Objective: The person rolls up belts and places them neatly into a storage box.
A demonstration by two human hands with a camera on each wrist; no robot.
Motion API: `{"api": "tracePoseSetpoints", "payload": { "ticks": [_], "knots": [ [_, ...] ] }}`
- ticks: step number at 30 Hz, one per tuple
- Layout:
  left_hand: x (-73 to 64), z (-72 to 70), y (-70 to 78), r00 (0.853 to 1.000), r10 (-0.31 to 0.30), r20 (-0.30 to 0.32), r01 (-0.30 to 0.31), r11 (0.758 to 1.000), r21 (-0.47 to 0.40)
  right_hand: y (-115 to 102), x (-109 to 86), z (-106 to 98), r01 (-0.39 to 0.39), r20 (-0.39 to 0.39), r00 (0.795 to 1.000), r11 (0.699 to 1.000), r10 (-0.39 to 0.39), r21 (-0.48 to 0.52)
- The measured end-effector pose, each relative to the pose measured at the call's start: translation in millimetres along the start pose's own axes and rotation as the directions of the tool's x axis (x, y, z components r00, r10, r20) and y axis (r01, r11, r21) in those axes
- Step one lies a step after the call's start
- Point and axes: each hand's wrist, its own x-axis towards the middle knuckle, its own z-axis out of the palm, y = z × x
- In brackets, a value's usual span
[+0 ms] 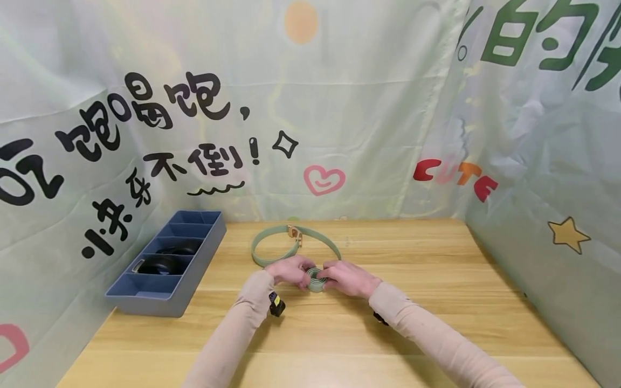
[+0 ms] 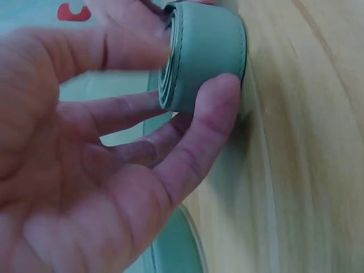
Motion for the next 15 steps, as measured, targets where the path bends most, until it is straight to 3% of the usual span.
{"api": "tracePoseSetpoints", "payload": {
  "ticks": [3,6,8,11,15],
  "knots": [
    [1.0,5.4,4.1,0.997,0.053,-0.06,-0.041,0.981,0.191,0.3,-1.1,-0.4,0.017,-0.028,0.999,1.0,-0.017,-0.01],
    [3.2,12.7,5.7,0.98,0.121,-0.161,-0.042,0.905,0.424,2.5,-1.8,-0.8,0.047,-0.037,0.998,0.999,-0.048,-0.017],
    [4.6,16.2,6.0,0.965,0.154,-0.214,-0.021,0.854,0.52,5.0,-2.3,-1.8,0.065,-0.031,0.997,0.998,-0.065,-0.017],
    [5.6,17.8,5.2,0.96,0.176,-0.219,-0.034,0.846,0.532,8.5,-2.8,-4.0,0.068,-0.004,0.998,0.998,-0.068,-0.015],
    [5.9,14.8,2.6,0.966,0.21,-0.148,-0.108,0.854,0.509,10.0,-0.2,-5.6,0.044,0.04,0.998,0.999,-0.043,-0.017]
  ]
}}
